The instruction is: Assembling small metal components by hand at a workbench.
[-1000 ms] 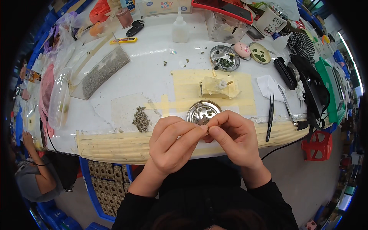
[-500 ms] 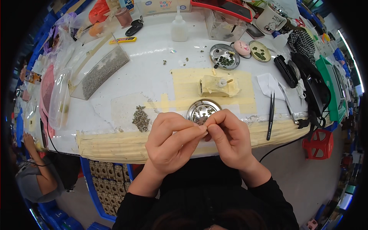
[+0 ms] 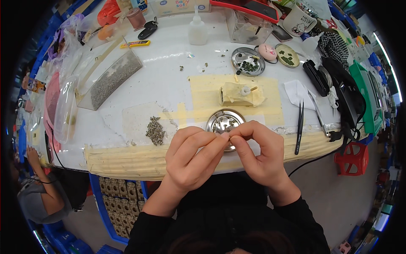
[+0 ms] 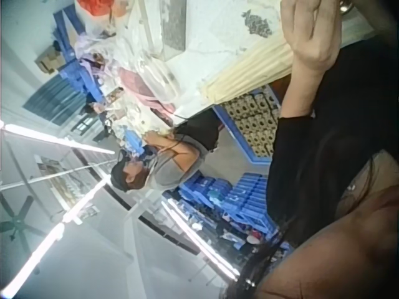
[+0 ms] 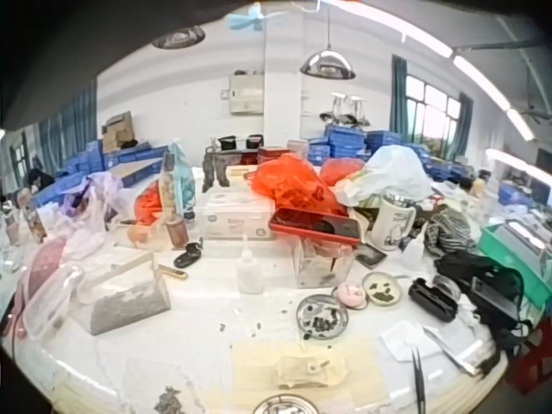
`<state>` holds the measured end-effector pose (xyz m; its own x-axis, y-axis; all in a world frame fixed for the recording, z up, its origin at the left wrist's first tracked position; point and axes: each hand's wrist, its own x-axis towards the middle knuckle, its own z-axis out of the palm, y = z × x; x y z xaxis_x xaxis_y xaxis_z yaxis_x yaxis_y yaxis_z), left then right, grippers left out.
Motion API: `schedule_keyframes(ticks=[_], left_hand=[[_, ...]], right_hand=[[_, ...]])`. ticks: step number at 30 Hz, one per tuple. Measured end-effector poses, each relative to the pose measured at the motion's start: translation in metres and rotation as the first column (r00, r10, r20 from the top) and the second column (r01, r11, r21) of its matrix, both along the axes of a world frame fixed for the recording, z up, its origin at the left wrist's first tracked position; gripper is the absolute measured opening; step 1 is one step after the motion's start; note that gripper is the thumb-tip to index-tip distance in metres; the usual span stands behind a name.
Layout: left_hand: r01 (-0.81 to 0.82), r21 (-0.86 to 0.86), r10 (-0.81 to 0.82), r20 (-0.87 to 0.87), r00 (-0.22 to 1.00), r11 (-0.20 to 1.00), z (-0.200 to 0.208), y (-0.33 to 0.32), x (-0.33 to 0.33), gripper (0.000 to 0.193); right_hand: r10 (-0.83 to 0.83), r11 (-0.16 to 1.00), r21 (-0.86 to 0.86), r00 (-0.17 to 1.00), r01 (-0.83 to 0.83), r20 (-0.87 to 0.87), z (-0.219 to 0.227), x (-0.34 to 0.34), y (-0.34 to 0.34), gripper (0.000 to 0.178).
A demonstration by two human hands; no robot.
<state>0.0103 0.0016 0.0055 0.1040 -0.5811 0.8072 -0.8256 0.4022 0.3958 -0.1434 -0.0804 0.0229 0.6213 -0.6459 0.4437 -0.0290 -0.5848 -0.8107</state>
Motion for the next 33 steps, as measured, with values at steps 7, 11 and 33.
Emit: schedule_keyframes(ticks=[7, 11, 33], left_hand=[[0.033, -0.006, -0.033, -0.062, 0.998, 0.999, 0.0, 0.0, 0.001, 0.039], [0.066, 0.0, -0.065, -0.146, 0.987, 0.998, 0.0, 0.0, 0.003, 0.034], [0.207, 0.005, -0.192, -0.362, 0.912, 0.978, 0.0, 0.005, 0.012, 0.028]], right_hand=[[0.077, 0.863, 0.486, 0.988, -0.135, 0.136, -0.008, 0.002, 0.005, 0.01], [0.116, 0.768, 0.602, 0.971, -0.221, 0.208, -0.005, 0.004, 0.006, 0.011], [0.091, 0.636, 0.715, 0.948, -0.291, 0.304, 0.003, 0.012, 0.014, 0.01]])
